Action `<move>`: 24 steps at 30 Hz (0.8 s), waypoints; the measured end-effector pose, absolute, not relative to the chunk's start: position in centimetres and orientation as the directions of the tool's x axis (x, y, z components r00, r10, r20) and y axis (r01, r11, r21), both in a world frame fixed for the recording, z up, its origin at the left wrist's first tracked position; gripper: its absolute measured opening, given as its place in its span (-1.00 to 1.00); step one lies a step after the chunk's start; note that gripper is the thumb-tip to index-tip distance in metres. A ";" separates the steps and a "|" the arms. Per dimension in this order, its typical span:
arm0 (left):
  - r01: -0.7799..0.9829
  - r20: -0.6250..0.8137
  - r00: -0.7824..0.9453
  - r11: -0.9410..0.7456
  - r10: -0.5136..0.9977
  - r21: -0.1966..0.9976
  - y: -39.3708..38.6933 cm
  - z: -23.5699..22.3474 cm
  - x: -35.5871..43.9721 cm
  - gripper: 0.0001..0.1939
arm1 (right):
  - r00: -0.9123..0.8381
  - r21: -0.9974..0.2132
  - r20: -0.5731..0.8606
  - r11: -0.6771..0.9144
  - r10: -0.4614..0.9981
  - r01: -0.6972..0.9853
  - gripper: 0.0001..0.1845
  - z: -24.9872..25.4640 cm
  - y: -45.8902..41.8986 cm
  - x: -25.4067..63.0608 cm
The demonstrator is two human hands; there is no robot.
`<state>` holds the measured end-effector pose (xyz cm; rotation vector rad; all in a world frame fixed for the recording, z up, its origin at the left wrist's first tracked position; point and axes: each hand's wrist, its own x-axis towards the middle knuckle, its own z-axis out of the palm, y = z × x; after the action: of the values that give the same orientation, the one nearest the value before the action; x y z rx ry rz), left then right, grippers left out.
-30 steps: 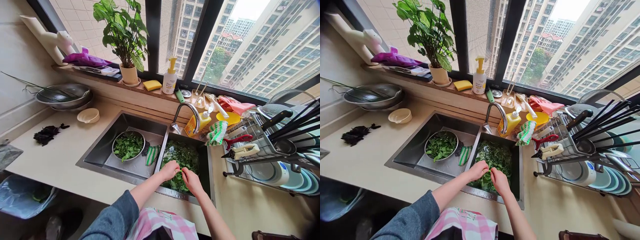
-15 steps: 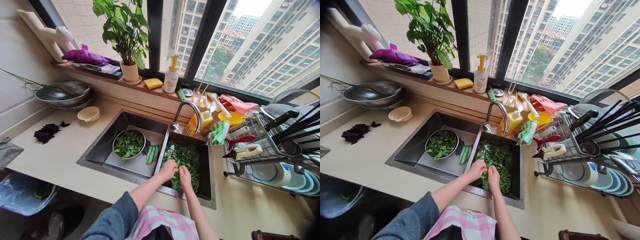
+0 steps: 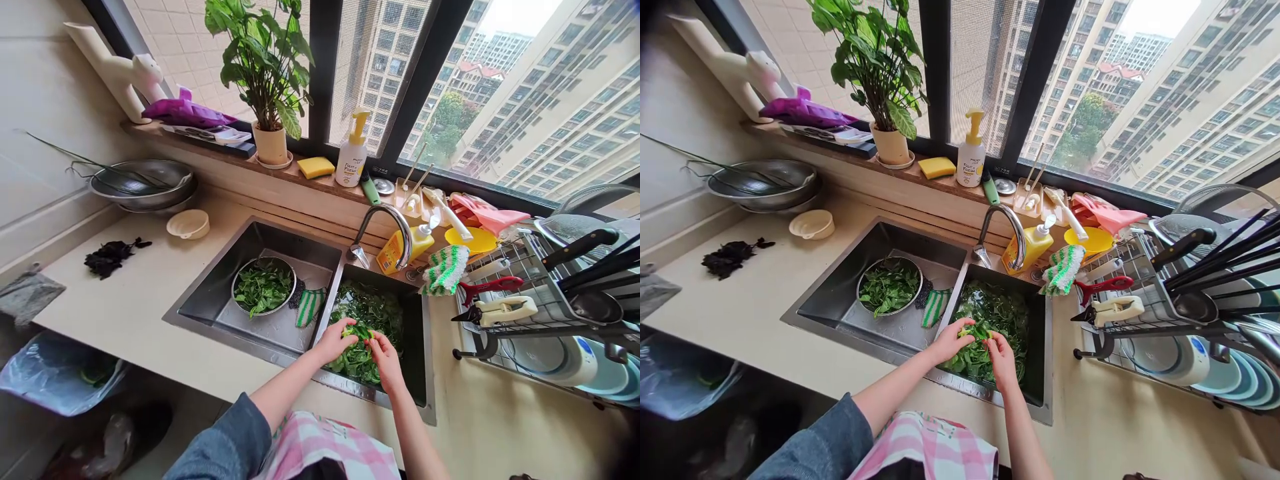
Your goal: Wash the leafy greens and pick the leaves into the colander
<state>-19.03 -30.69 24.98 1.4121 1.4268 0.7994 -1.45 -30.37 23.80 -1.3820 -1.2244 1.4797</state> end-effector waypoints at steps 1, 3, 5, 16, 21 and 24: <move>0.380 -0.154 0.158 0.084 0.975 0.921 -30.7 25.2 -18.9 -0.50 | -0.155 -0.971 -0.219 -0.200 0.963 0.129 -0.64 24.1 -30.5 -1.6; 0.443 -0.148 0.241 0.027 0.959 0.896 -30.6 25.6 -18.7 -0.45 | -0.210 -0.970 -0.150 -0.104 0.966 0.218 -0.69 24.7 -30.7 -1.9; 0.545 -0.180 0.290 -0.008 0.940 0.838 -30.4 26.1 -18.4 -0.59 | -0.227 -0.958 -0.115 -0.047 0.967 0.284 -0.70 25.1 -30.9 -2.2; 0.622 -0.237 0.259 0.026 0.936 0.783 -32.3 24.2 -16.7 -0.82 | 0.367 -0.956 -0.285 -0.288 0.885 -0.048 -0.67 23.2 -28.4 -1.8; -0.182 -0.600 0.017 0.592 0.800 0.785 -30.5 24.6 -18.3 -0.76 | 0.191 -0.943 -0.309 -0.273 0.932 -0.191 -0.66 25.4 -27.9 0.1; -0.538 -0.749 0.121 0.677 0.651 0.502 -29.1 25.5 -19.4 -0.79 | 0.065 -0.945 -0.299 -0.285 0.952 -0.159 -0.72 26.5 -29.3 -0.6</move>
<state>-19.41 -29.15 25.46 0.1172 1.1595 0.8707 -0.57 -29.26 26.49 -1.3473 -0.8776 1.4207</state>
